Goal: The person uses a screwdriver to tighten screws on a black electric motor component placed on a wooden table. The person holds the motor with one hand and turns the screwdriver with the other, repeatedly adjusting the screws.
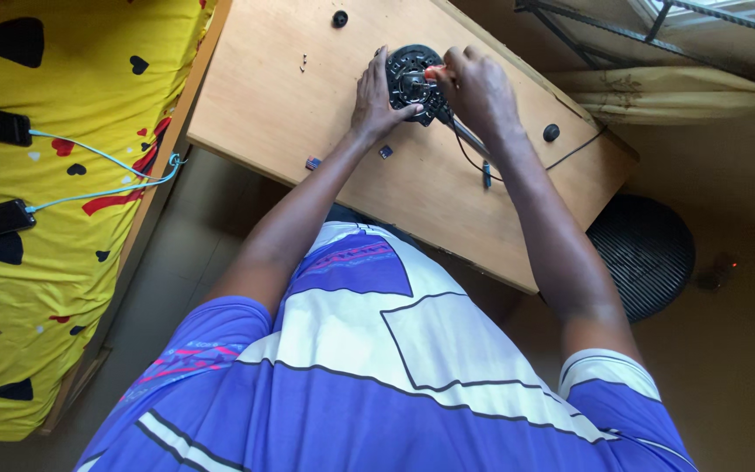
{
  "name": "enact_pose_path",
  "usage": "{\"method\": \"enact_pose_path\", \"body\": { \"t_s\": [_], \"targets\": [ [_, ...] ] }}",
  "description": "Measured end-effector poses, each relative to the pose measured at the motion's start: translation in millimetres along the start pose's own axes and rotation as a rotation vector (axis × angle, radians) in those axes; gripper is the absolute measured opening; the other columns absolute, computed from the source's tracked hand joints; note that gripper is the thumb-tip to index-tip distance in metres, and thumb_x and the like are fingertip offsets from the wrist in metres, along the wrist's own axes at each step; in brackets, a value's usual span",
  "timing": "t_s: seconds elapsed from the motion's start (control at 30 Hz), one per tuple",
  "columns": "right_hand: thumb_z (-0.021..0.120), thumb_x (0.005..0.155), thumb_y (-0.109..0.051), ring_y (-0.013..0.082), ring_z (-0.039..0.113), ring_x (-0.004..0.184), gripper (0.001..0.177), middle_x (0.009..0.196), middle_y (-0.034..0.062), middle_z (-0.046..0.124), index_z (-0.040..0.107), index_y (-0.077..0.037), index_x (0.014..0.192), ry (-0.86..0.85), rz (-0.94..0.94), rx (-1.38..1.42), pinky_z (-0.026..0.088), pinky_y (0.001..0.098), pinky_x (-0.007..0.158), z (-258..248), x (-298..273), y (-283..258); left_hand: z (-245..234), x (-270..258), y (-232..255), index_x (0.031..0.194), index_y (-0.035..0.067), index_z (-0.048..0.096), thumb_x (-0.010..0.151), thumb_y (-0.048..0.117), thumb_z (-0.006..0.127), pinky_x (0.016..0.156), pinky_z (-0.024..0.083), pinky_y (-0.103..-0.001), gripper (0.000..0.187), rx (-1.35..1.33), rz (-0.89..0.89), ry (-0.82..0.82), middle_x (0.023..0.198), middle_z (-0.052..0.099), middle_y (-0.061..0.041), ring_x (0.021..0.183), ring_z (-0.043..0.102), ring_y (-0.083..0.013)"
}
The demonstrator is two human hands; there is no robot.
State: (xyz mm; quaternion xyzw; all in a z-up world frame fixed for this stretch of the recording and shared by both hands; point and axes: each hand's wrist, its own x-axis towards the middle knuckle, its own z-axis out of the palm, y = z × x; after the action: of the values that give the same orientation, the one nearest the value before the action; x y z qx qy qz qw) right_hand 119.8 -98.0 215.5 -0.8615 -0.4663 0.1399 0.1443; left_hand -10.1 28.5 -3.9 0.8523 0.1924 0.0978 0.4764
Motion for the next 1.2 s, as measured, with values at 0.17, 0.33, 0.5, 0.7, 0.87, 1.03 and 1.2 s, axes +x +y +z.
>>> {"method": "enact_pose_path", "body": {
  "t_s": [0.17,0.33,0.5,0.7,0.87,1.03,1.2],
  "targets": [
    [0.065,0.094,-0.027,0.0381,0.070,0.074,0.041,0.084,0.0242,0.069,0.053,0.004,0.118,-0.061,0.046,-0.055,0.053,0.0484,0.063,-3.1,-3.0,-7.6,-8.3,3.8,11.0,0.161,0.016,0.002,0.050,0.057,0.107,0.117,0.034,-0.056,0.158,0.029,0.034,-0.024,0.152,0.028,-0.020,0.140,0.038,-0.0431],
    [0.062,0.103,-0.033,0.0398,0.070,0.078,0.037,0.087,0.0233,0.069,0.051,0.000,0.117,-0.117,0.007,-0.051,0.052,0.0494,0.063,-2.0,-5.4,-2.5,-17.6,7.0,21.2,0.161,0.017,0.002,0.043,0.052,0.111,0.113,0.038,-0.058,0.164,0.051,0.073,-0.029,0.149,0.029,-0.020,0.135,0.041,-0.0449],
    [0.055,0.114,-0.050,0.0375,0.070,0.082,0.044,0.091,0.0214,0.070,0.054,-0.007,0.105,-0.108,0.194,-0.280,0.053,0.0505,0.069,14.1,1.8,-0.1,-19.9,6.7,23.0,0.161,0.015,0.001,0.040,0.044,0.109,0.111,0.042,-0.055,0.165,0.052,0.079,-0.043,0.146,0.033,-0.018,0.131,0.047,-0.0436],
    [0.061,0.106,-0.036,0.0359,0.071,0.078,0.036,0.089,0.0195,0.069,0.052,-0.002,0.114,0.096,-0.158,-0.009,0.055,0.0455,0.062,5.6,7.4,14.9,-19.3,6.4,21.8,0.161,0.016,0.003,0.040,0.041,0.110,0.111,0.043,-0.054,0.164,0.068,0.077,-0.034,0.145,0.035,-0.018,0.126,0.047,-0.0436],
    [0.057,0.113,-0.040,0.0399,0.072,0.081,0.038,0.090,0.0187,0.073,0.053,-0.003,0.112,-0.058,0.097,-0.113,0.054,0.0509,0.067,0.9,11.4,20.1,-16.8,6.2,17.0,0.161,0.015,0.002,0.040,0.041,0.110,0.110,0.043,-0.054,0.163,0.072,0.075,-0.042,0.143,0.036,-0.017,0.127,0.047,-0.0438],
    [0.055,0.101,-0.040,0.0387,0.072,0.073,0.040,0.079,0.0194,0.071,0.056,-0.002,0.112,-0.152,-0.019,-0.174,0.054,0.0506,0.063,-2.4,11.7,17.9,-10.5,9.0,9.7,0.160,0.017,0.002,0.042,0.043,0.109,0.109,0.044,-0.054,0.162,0.110,0.042,-0.069,0.144,0.034,-0.016,0.128,0.046,-0.0428],
    [0.055,0.113,-0.050,0.0414,0.069,0.068,0.051,0.077,0.0214,0.069,0.054,0.001,0.115,-0.017,0.077,-0.189,0.052,0.0512,0.055,-1.0,3.9,10.1,-8.3,11.3,10.5,0.159,0.018,0.001,0.043,0.043,0.109,0.110,0.044,-0.053,0.162,0.124,0.017,-0.096,0.143,0.034,-0.015,0.128,0.046,-0.0419]
  ]
}}
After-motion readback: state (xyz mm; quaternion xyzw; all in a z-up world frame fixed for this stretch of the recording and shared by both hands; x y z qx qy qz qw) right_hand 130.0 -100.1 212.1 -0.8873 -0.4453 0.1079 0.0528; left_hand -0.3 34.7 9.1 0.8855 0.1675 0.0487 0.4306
